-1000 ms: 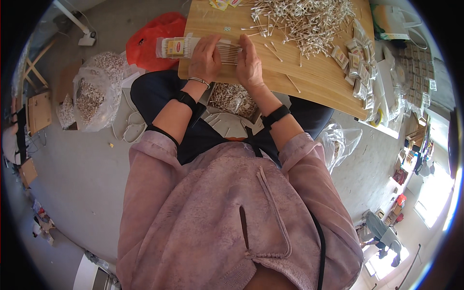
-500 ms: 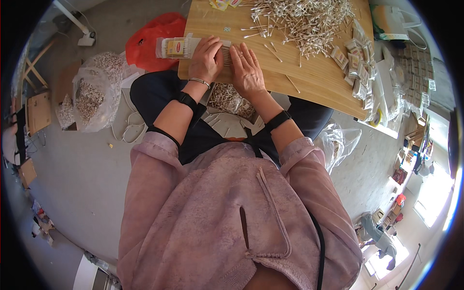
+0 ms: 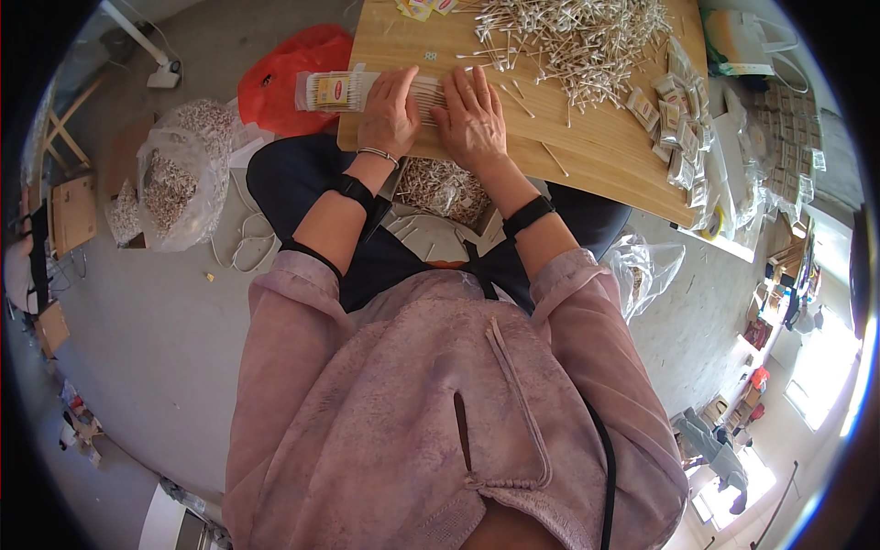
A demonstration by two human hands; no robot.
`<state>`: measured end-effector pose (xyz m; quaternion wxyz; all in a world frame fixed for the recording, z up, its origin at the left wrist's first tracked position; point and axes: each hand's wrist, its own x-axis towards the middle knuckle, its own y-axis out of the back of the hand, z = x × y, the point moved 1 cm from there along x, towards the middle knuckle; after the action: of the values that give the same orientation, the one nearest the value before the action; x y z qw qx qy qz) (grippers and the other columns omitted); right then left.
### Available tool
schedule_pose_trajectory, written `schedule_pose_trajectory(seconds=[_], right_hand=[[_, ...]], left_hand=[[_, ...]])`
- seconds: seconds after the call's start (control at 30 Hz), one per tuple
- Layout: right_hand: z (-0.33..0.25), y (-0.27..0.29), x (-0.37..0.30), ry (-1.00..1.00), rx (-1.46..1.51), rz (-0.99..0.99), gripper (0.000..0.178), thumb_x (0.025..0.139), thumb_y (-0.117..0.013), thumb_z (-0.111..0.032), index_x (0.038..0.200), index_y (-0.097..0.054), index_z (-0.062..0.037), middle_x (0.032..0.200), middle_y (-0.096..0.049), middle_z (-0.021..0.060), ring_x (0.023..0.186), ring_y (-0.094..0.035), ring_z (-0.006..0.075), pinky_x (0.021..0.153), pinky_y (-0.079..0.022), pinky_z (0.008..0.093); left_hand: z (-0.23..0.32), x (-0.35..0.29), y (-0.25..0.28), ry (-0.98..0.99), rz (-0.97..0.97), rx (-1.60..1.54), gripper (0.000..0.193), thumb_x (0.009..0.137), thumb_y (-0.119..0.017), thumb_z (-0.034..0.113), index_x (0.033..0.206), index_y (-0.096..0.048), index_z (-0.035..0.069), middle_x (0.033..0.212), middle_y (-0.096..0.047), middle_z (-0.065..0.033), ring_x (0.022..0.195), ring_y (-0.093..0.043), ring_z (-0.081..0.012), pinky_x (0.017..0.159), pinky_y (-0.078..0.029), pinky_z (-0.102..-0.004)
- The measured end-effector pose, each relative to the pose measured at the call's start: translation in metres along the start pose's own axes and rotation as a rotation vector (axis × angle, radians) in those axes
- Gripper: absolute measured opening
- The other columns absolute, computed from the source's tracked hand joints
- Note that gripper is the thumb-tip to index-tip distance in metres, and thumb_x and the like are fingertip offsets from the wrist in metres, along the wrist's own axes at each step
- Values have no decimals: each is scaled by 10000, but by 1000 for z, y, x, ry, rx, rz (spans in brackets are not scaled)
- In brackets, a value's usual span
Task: The recorder is manually grouping and inserting cotton swabs into small plastic packaging sleeves at a workstation.
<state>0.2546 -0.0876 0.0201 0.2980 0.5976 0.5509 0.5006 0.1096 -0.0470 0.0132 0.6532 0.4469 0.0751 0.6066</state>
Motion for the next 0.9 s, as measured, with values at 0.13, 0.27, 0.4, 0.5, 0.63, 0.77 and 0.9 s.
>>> schedule_pose_trajectory(seconds=[0.13,0.27,0.4,0.5,0.63,0.77,0.9], right_hand=[[-2,-2,1,-12,-2,-7,540,878,-554,-327,1326,-451,-44,1414,-394,149,1371,-264,330,1110,-210,459],[-2,-3,0,-40,155,4,497,886,-530,-266,1323,-445,-45,1417,-391,151,1376,-254,327,1112,-203,464],[-3,-5,0,17,104,-4,418,907,-506,-200,1297,-468,-54,1415,-398,153,1372,-260,337,1098,-226,468],[0,-5,4,-45,263,140,358,861,-567,-158,1207,-547,-68,1377,-436,143,1321,-323,367,1074,-258,474],[0,3,16,-138,232,104,200,773,-656,-167,955,-671,-83,1306,-479,121,1284,-335,343,1048,-279,473],[3,7,26,-151,171,-12,135,739,-690,-167,853,-690,-93,1318,-463,103,1310,-281,333,1042,-282,467],[3,7,30,-138,128,-41,130,747,-680,-165,846,-672,-82,1304,-466,107,1288,-307,332,1027,-296,461]], left_hand=[[3,0,1,33,16,-1,434,797,-513,-18,1225,-499,51,1163,-566,-152,1120,-516,-322,964,-423,-412],[1,-1,3,3,87,-72,444,823,-464,-50,1252,-480,65,1173,-556,-155,1106,-515,-338,938,-431,-416],[2,-1,5,55,7,-142,437,851,-433,-48,1266,-476,79,1164,-555,-169,1084,-521,-356,904,-441,-421],[4,-1,5,34,26,-123,456,792,-470,-70,1227,-498,66,1140,-559,-160,1074,-522,-349,902,-442,-423],[1,-1,6,44,21,-117,448,792,-471,-64,1222,-500,59,1135,-562,-160,1078,-519,-350,915,-435,-425],[1,-1,2,49,28,-82,415,840,-452,-35,1238,-498,73,1127,-569,-156,1049,-539,-350,871,-456,-418],[-1,0,1,-5,33,-41,388,841,-457,-31,1215,-509,57,1121,-572,-153,1053,-537,-347,887,-448,-417]])
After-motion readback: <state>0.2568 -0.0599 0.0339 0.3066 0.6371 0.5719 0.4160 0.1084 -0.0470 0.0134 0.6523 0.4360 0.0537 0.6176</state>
